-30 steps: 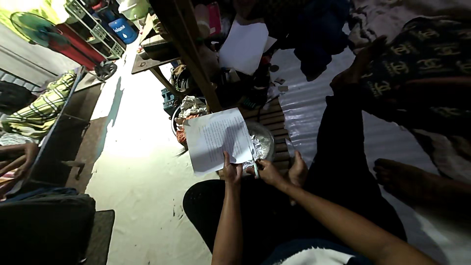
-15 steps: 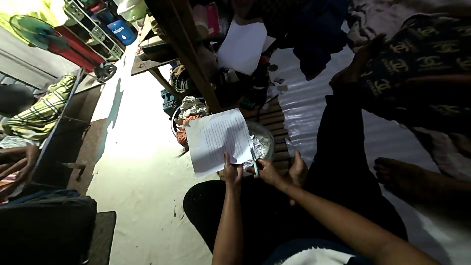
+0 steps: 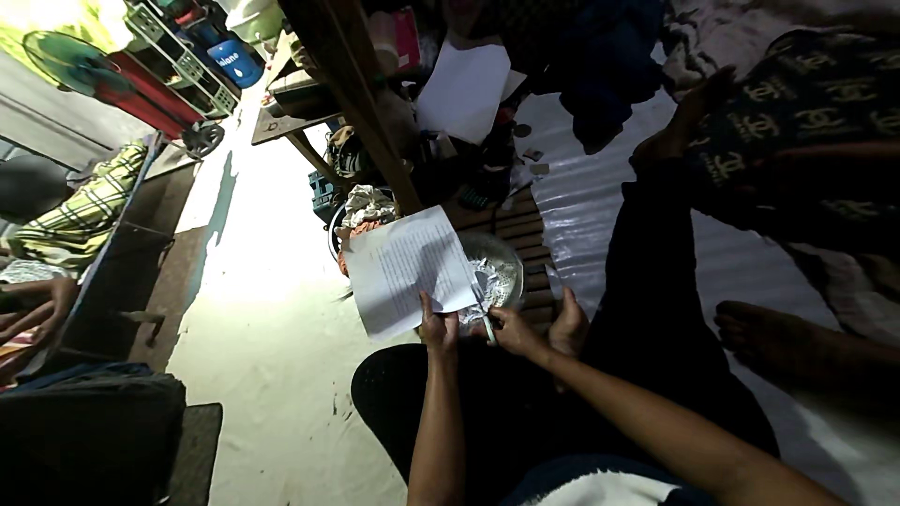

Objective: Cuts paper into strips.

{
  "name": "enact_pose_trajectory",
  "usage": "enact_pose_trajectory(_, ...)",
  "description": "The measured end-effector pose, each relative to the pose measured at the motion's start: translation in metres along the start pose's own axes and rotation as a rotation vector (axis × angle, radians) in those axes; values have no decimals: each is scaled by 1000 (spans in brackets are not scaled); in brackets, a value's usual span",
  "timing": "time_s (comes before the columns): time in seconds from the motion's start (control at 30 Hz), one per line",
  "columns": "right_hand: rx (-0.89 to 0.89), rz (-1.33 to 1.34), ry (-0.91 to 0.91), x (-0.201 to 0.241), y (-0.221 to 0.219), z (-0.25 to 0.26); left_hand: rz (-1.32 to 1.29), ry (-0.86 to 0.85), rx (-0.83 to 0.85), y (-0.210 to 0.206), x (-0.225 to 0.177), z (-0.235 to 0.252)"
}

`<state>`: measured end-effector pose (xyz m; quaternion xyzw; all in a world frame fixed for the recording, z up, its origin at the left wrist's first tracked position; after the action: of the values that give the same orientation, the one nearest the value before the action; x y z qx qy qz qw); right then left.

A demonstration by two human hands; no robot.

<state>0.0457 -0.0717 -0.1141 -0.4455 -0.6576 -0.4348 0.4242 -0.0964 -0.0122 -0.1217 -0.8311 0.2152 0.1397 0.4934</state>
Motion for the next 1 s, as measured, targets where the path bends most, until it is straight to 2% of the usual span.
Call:
enact_pose_trajectory(0.07, 36, 34, -21, 1, 2, -2, -40, 1, -4, -2, -1, 0)
enact_pose_trajectory(0.17, 6, -8, -40, 4, 3, 0, -29, 94, 103, 3, 4, -3)
enact_pose_trajectory(0.27, 133, -169, -131, 24, 8, 1, 233, 119, 166, 8, 10, -16)
enact_pose_trajectory(0.33, 112, -107, -130, 34, 12, -7, 426, 87, 151, 14, 15, -24)
enact_pose_trajectory(0.4, 84, -44, -72, 41, 14, -21, 528, 71, 93, 19, 15, -27)
enact_pose_trajectory(0.47, 51, 8, 150, 42, 18, -31, 578, 48, 98, 20, 11, -31)
enact_pose_trajectory(0.5, 41, 11, 290, 39, 20, -32, 607, 39, 132, 17, 11, -35)
enact_pose_trajectory(0.57, 85, -12, 130, 69, 25, -36, 642, -40, 305, 15, 11, -44)
enact_pose_trajectory(0.6, 135, -12, 131, 65, 25, -28, 617, -88, 409, 20, 11, -42)
enact_pose_trajectory(0.63, 204, -2, 180, 50, 22, -16, 640, -116, 421, 17, 8, -47)
enact_pose_trajectory(0.67, 289, 47, 184, 40, 21, -8, 646, -106, 516, 22, 2, -44)
enact_pose_trajectory(0.73, 390, 178, 154, 31, 22, -5, 719, -134, 708, 48, -6, -12)
enact_pose_trajectory(0.83, 309, 265, 163, 16, 10, 3, 742, -87, 653, 65, -7, 12)
enact_pose_trajectory(0.9, 258, 317, 191, 5, 3, 8, 756, -91, 524, 48, -7, -3)
enact_pose_trajectory(0.97, 235, 314, 145, 10, 4, 2, 672, -100, 331, 24, -5, -23)
enact_pose_trajectory(1.0, 247, 294, 107, 10, 4, 2, 600, -95, 313, 22, -5, -25)
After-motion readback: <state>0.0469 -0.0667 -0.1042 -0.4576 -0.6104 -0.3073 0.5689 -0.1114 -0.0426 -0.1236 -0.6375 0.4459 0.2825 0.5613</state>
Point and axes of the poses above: each hand's wrist, its own z-axis towards the middle knuckle, its own y-axis out of the back of the hand, x = y × z, the point moved 1 cm from there along z, towards the middle knuckle, and after that the axes turned 7 degrees about y, right-handed, at the moved point
